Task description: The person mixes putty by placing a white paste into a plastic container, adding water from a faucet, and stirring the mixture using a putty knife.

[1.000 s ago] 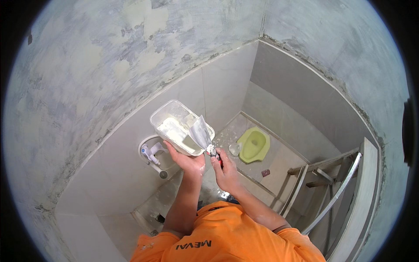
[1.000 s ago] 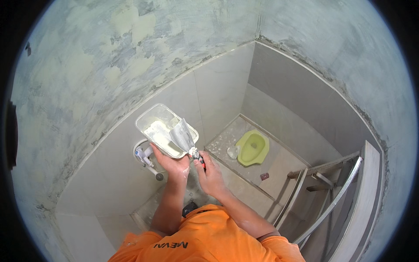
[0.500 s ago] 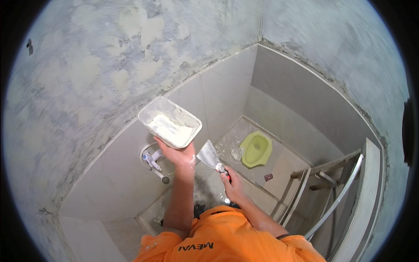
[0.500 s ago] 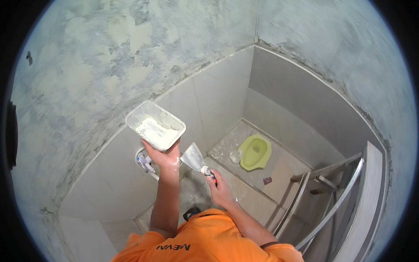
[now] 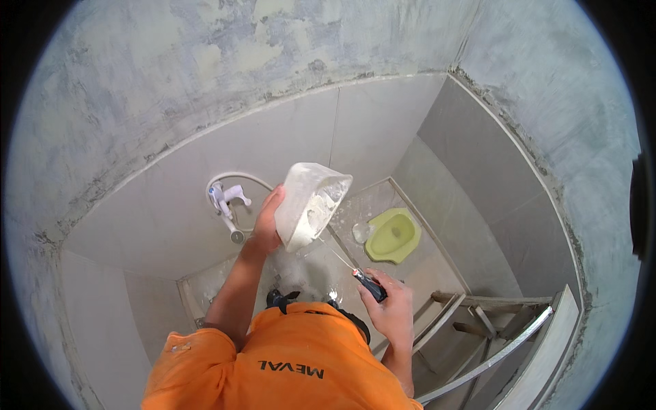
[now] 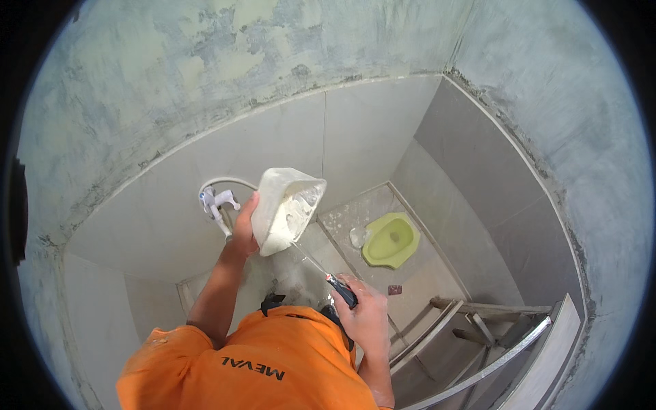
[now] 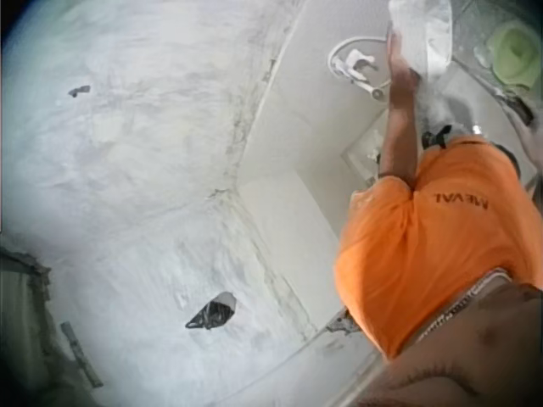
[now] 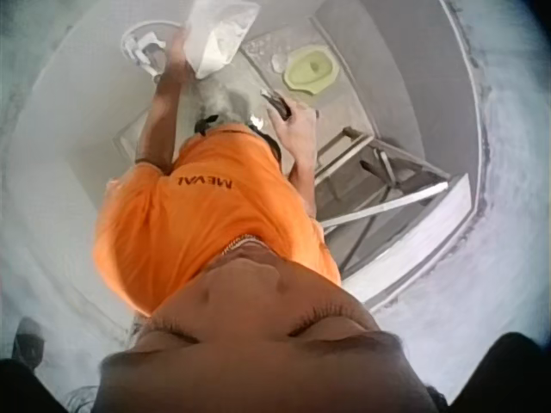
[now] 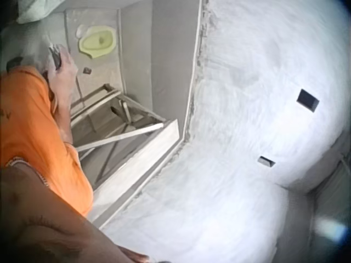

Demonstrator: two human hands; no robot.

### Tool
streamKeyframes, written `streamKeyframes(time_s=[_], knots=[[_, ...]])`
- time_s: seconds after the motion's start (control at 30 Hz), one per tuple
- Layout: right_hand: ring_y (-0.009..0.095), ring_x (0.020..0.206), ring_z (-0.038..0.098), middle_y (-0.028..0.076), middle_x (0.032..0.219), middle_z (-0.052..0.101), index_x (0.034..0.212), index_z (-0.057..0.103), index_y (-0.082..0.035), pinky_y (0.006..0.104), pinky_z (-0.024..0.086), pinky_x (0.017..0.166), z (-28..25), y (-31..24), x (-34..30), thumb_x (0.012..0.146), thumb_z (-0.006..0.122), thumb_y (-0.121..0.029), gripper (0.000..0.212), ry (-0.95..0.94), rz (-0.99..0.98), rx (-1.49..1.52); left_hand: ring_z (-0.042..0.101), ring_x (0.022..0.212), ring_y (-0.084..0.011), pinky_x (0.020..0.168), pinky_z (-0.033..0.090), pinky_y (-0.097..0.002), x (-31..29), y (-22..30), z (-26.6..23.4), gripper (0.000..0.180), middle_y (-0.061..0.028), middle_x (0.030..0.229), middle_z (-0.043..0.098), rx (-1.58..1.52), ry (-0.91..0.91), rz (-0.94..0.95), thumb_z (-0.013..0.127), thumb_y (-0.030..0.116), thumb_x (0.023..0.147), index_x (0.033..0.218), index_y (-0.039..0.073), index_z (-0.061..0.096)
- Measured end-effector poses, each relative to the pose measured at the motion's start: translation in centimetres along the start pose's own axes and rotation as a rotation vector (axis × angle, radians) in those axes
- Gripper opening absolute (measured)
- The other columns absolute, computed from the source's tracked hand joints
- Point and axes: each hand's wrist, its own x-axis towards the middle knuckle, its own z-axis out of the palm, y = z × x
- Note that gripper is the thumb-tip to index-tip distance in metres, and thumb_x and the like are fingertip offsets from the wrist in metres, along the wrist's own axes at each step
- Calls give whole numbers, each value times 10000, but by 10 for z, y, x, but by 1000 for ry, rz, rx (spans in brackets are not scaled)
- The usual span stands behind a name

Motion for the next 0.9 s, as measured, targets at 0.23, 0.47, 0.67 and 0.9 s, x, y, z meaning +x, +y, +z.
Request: streamKeyframes(time_s=[0.23,0.47,0.67,0.9], knots=[[441,865,664,256,884,680,1047,739,-23,452,524,767,-37,46,31,895,655,-194,244,-447,175,-100,643,1066,-169,916,527,-319,-4,-25,34,429,-88,1209,627,265,13,-348,521,360,1045,1310,23,541],[370,723,672,211,736,674,931,753,1,426,508,706,-23,75,53,904,642,-228,256,-672,175,-55,637,998,-143,811,543,-309,7,-57,57,496,-59,1113,654,651,1,-529,648,432,966,1242,22,609],[121,620,606,56,666,659,872,754,7,315,466,596,-21,94,61,898,687,-223,240,-793,378,182,653,862,-142,662,552,-324,21,-88,38,463,-80,1037,663,579,106,-603,663,410,960,1168,-3,633],[92,599,570,-6,671,652,987,789,-42,280,428,554,-35,108,88,895,729,-173,171,-838,562,399,649,796,-130,612,553,-311,10,-100,30,454,-62,1013,676,414,187,-715,690,396,942,1180,13,642]])
